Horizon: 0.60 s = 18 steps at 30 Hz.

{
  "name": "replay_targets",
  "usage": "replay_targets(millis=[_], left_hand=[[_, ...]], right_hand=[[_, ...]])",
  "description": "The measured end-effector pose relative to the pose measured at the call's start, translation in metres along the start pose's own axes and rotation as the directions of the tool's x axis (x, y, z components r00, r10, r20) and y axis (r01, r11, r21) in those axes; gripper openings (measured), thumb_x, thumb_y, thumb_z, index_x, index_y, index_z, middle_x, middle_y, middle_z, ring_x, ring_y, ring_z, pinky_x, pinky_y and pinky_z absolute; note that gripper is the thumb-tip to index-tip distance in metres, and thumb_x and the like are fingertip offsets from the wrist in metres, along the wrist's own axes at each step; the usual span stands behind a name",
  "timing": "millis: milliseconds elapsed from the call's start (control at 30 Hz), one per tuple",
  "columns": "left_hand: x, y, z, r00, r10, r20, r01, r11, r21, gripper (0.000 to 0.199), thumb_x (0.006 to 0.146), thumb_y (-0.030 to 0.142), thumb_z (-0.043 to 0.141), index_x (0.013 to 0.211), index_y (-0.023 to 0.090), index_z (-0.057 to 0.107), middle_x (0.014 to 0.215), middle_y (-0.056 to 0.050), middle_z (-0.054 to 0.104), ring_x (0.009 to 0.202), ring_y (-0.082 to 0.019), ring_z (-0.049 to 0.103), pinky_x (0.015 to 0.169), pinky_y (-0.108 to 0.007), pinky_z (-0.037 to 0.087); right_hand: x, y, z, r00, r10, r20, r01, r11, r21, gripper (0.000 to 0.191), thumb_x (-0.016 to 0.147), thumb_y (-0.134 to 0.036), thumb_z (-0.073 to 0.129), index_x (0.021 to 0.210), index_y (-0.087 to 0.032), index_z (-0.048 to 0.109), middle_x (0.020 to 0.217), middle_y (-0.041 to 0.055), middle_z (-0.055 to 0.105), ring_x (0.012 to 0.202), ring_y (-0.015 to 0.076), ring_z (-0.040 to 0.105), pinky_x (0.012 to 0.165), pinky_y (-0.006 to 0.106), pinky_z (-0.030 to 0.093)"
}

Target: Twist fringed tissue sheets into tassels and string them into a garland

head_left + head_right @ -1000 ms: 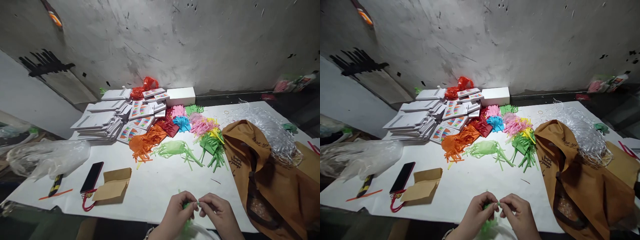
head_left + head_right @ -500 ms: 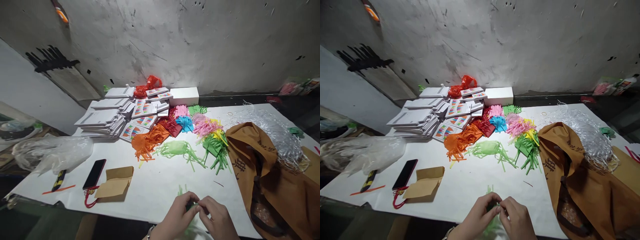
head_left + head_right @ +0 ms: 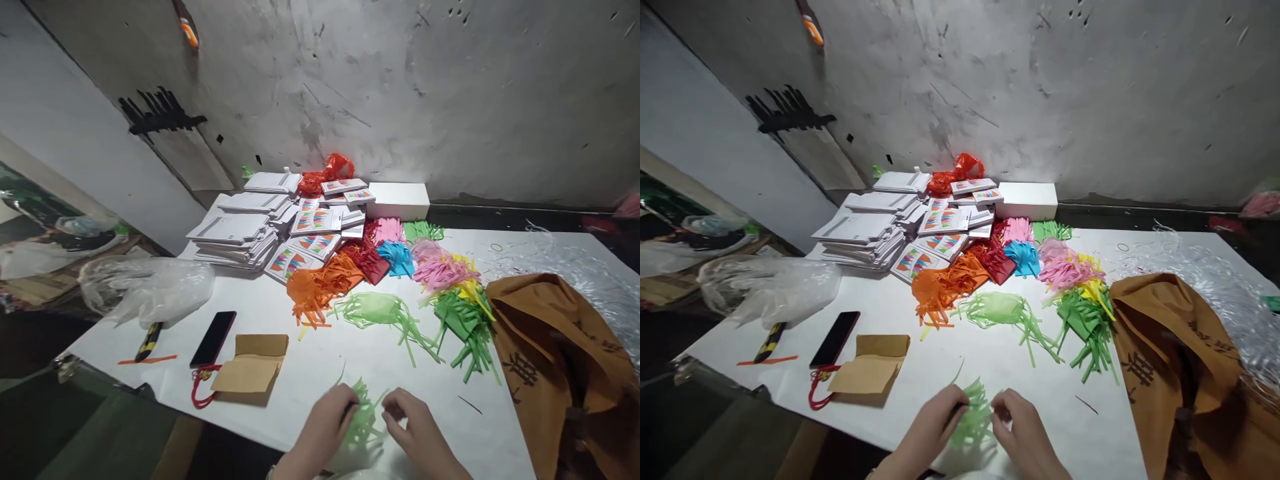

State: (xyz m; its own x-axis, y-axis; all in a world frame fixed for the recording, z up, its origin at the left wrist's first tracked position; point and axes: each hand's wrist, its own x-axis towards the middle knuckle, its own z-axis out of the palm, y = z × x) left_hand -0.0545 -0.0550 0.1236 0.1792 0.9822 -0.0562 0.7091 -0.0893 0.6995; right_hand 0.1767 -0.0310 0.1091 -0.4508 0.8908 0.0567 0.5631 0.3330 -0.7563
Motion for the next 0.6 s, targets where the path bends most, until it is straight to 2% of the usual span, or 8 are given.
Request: replay_targets(millis=[100,167,233,267,333,433,533,600], left_hand=[[0.010,-0.067,-0.030,0.983,-0.049,-0.177,0.066,0.994,0.093,0.024,0.095,0.027,0.043,0.095,0.023,0.067,0.094,-0.009,0.072,0.090,-0.026,0.067,0.084,-0.040,0.054],[0.018,-0.106,-0.051,0.964,-0.078,-0.253,0.115,0.984,0.136,0.026,0.094,0.029,0.043,0.095,0.022,0.068,0.096,-0.011,0.072,0.093,-0.030,0.067,0.087,-0.049,0.054],[0.026,-0.130,-0.063,0.946,-0.091,-0.311,0.151,0.973,0.176,0.025,0.091,0.029,0.047,0.101,0.020,0.069,0.105,-0.014,0.072,0.100,-0.035,0.066,0.091,-0.058,0.052],[0.030,-0.136,-0.065,0.939,-0.089,-0.331,0.160,0.968,0.193,0.027,0.089,0.029,0.049,0.106,0.020,0.068,0.112,-0.016,0.070,0.106,-0.037,0.064,0.094,-0.062,0.050],[0.039,-0.134,-0.056,0.937,-0.065,-0.344,0.147,0.965,0.218,0.032,0.088,0.028,0.052,0.116,0.019,0.066,0.125,-0.017,0.065,0.117,-0.038,0.060,0.099,-0.063,0.048],[0.063,-0.107,-0.028,0.958,0.011,-0.286,0.060,0.969,0.239,0.037,0.090,0.023,0.053,0.126,0.020,0.061,0.134,-0.016,0.061,0.124,-0.033,0.059,0.102,-0.054,0.050],[0.102,-0.071,0.001,0.975,0.108,-0.196,-0.054,0.963,0.263,0.057,0.088,0.021,0.059,0.144,0.022,0.044,0.148,-0.015,0.050,0.136,-0.030,0.049,0.107,-0.049,0.047],[0.130,-0.053,0.015,0.974,0.198,-0.111,-0.157,0.942,0.298,0.077,0.085,0.022,0.066,0.153,0.021,0.030,0.157,-0.017,0.038,0.146,-0.035,0.033,0.115,-0.059,0.035]], right_hand=[[0.060,0.024,0.000,0.999,0.024,0.044,-0.022,0.999,-0.043,0.035,0.086,-0.017,0.069,0.119,-0.019,0.061,0.107,0.0042,0.070,0.098,0.0175,0.068,0.089,0.031,0.055],[0.110,0.047,-0.005,0.997,0.069,0.038,-0.065,0.992,-0.111,0.034,0.092,-0.025,0.067,0.124,-0.017,0.059,0.119,0.0072,0.066,0.107,0.0218,0.065,0.094,0.044,0.054],[0.161,0.071,-0.013,0.993,0.115,0.014,-0.110,0.975,-0.193,0.035,0.096,-0.033,0.063,0.127,-0.019,0.058,0.132,0.0090,0.059,0.116,0.0247,0.060,0.098,0.049,0.051],[0.185,0.082,-0.016,0.991,0.133,0.008,-0.128,0.964,-0.232,0.036,0.096,-0.035,0.063,0.128,-0.019,0.058,0.134,0.0093,0.058,0.117,0.0254,0.060,0.098,0.050,0.051],[0.226,0.099,-0.022,0.988,0.149,0.030,-0.133,0.943,-0.305,0.038,0.096,-0.036,0.063,0.129,-0.019,0.057,0.134,0.0095,0.057,0.116,0.0252,0.060,0.097,0.049,0.051],[0.262,0.114,-0.022,0.983,0.145,0.114,-0.090,0.915,-0.393,0.036,0.096,-0.037,0.063,0.126,-0.018,0.058,0.126,0.0084,0.061,0.106,0.0224,0.064,0.089,0.044,0.055],[0.256,0.116,-0.009,0.979,0.070,0.191,0.021,0.898,-0.439,0.032,0.096,-0.038,0.063,0.120,-0.017,0.061,0.117,0.0066,0.065,0.098,0.0196,0.066,0.084,0.041,0.057],[0.226,0.113,0.003,0.978,-0.028,0.207,0.120,0.885,-0.449,0.030,0.095,-0.037,0.063,0.117,-0.017,0.062,0.116,0.0061,0.065,0.099,0.0198,0.066,0.086,0.042,0.056]])
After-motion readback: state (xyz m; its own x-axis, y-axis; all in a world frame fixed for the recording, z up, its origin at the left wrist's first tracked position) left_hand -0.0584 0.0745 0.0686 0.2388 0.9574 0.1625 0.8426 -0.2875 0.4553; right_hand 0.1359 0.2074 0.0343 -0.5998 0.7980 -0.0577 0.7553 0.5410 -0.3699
